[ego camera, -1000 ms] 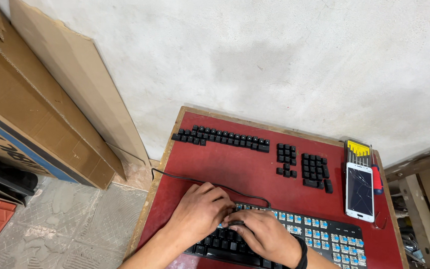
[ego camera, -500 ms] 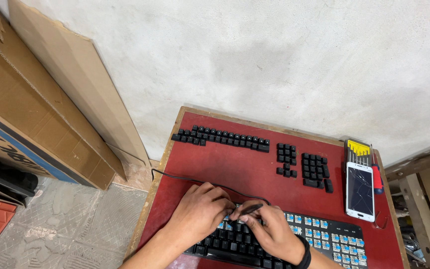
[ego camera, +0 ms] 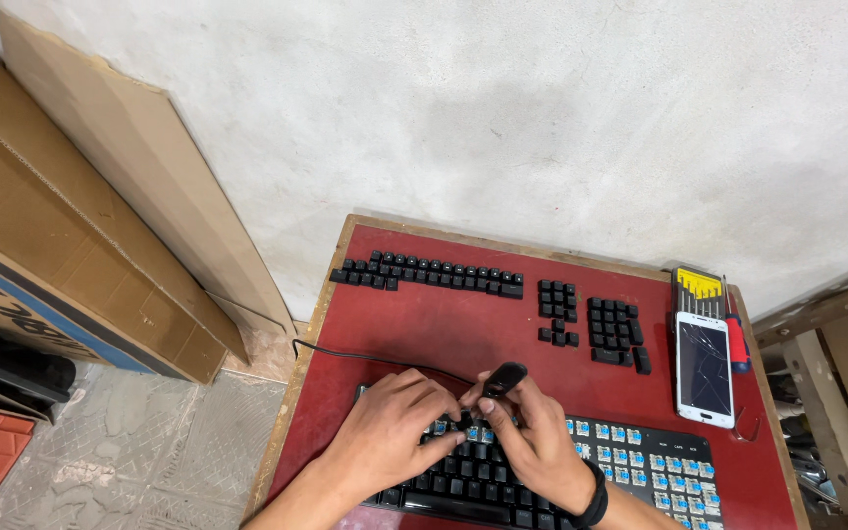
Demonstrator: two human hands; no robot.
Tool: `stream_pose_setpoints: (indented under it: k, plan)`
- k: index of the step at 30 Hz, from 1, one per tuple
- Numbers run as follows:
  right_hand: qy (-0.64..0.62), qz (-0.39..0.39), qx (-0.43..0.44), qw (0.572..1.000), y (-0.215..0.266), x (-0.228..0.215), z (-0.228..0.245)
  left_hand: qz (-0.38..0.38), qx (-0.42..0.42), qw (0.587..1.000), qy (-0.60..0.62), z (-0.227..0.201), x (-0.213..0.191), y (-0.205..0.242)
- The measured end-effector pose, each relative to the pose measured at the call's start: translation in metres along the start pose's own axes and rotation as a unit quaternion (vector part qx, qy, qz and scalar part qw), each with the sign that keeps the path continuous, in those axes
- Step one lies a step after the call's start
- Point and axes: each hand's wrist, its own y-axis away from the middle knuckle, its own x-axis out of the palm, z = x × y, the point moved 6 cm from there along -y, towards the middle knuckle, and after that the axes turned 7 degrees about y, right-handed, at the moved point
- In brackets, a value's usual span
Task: The person uses a keycap puller to remove keycaps from a mechanical keyboard and places them on the table. The person then uses the puller to remove switches from the keyboard and places them on the table.
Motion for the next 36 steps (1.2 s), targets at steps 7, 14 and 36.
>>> stream_pose_setpoints:
  k: [7,14,36]
  plan:
    - [-0.015,-0.003,-0.007,1.000,0.002,0.000,-0.003,-0.025,-0.032,0.998,-0.041,0.011,0.015,0.009]
    - [0.005,-0.002,-0.012,1.000,0.004,0.000,-0.005,0.017,-0.112,0.990,0.080,0.012,0.020,0.006]
    - [-0.024,-0.042,0.012,0.999,-0.006,-0.008,0.004,-0.018,-0.067,0.995,-0.072,0.016,-0.019,0.001]
